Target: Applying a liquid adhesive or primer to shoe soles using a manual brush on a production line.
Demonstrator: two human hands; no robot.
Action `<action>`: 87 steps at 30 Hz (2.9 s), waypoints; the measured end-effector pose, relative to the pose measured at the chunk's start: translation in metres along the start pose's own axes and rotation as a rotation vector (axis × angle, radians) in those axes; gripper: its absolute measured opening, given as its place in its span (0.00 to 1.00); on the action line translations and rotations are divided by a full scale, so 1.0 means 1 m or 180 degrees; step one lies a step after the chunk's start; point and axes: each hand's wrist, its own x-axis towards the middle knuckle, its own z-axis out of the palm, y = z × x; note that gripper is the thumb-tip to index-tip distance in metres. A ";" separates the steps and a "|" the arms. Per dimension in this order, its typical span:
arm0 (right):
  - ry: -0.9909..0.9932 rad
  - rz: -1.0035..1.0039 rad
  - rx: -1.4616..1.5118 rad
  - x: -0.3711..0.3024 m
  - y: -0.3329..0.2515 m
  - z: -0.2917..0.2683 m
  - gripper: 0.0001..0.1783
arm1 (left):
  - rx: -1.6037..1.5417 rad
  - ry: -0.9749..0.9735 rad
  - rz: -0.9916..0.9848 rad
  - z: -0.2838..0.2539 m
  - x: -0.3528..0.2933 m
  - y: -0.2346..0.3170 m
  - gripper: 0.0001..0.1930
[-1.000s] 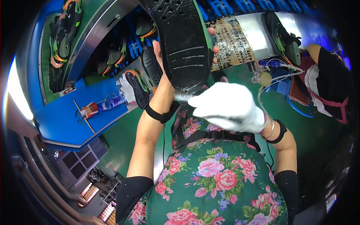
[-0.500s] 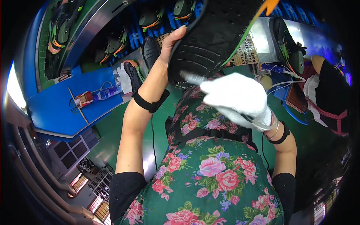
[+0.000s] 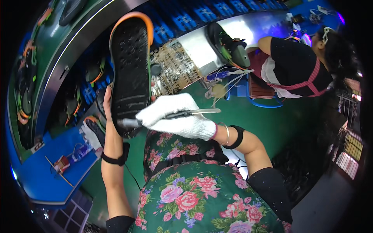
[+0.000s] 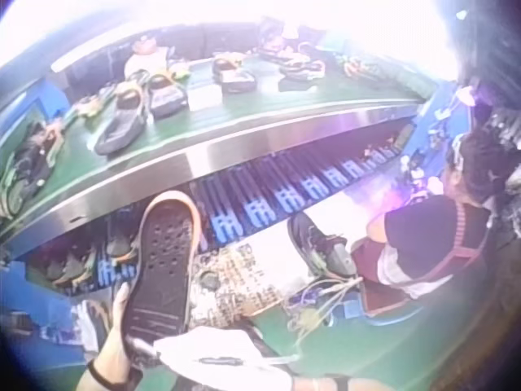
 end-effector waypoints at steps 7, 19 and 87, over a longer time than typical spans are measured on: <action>0.0215 -0.1541 -0.2592 0.070 0.001 -0.040 0.15 | -0.0246 0.0985 0.0202 -0.006 -0.028 -0.039 0.42; 0.0481 0.0027 -0.0264 0.029 -0.027 -0.028 0.10 | -0.0003 -0.0408 0.1033 0.048 -0.096 0.028 0.63; 0.0615 -0.0989 -0.1698 0.043 -0.053 -0.025 0.12 | -0.1095 0.0601 0.0992 0.055 0.013 -0.078 0.57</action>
